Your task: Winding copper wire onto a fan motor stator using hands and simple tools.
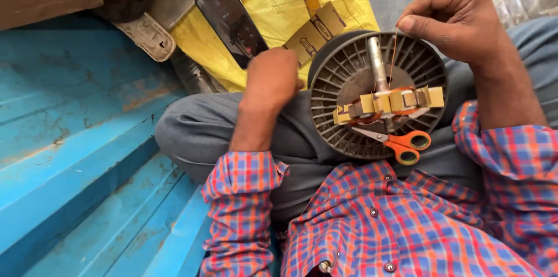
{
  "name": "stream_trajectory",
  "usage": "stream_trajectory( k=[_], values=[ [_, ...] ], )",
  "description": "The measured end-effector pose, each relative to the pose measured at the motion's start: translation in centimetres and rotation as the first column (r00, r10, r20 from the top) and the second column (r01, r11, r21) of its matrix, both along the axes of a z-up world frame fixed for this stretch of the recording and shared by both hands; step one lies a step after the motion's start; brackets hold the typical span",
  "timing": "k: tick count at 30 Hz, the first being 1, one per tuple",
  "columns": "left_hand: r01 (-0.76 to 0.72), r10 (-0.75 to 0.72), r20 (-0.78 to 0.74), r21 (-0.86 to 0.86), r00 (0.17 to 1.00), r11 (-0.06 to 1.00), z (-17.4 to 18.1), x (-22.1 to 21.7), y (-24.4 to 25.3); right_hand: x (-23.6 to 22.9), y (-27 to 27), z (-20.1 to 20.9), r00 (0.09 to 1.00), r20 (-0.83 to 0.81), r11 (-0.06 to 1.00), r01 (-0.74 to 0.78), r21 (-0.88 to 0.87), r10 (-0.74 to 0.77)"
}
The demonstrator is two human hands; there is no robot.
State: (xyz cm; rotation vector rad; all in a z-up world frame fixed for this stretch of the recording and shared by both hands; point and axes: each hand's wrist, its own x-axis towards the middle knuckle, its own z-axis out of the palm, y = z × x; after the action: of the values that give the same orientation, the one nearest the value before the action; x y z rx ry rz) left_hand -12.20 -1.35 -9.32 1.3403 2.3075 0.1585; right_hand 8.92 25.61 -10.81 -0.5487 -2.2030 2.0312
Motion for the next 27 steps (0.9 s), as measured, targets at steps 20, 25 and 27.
stream_trajectory(
  k=[20, 25, 27],
  values=[
    [-0.015, 0.012, 0.088, 0.033, 0.996, 0.999, 0.2, -0.2, 2.0, -1.7, 0.5, 0.0, 0.98, 0.089, 0.984, -0.179, 0.004, 0.178],
    [-0.017, 0.016, 0.089, 0.019, 0.996, 1.0, 0.2, -0.2, 2.1, -1.6, 0.5, 0.1, 0.971, 0.169, 0.985, -0.172, -0.001, 0.169],
    [-0.017, 0.015, 0.093, 0.028, 0.996, 0.999, 0.3, -0.3, 2.1, -1.8, 0.5, 0.0, 0.97, 0.167, 0.983, -0.184, 0.016, 0.179]
  ],
)
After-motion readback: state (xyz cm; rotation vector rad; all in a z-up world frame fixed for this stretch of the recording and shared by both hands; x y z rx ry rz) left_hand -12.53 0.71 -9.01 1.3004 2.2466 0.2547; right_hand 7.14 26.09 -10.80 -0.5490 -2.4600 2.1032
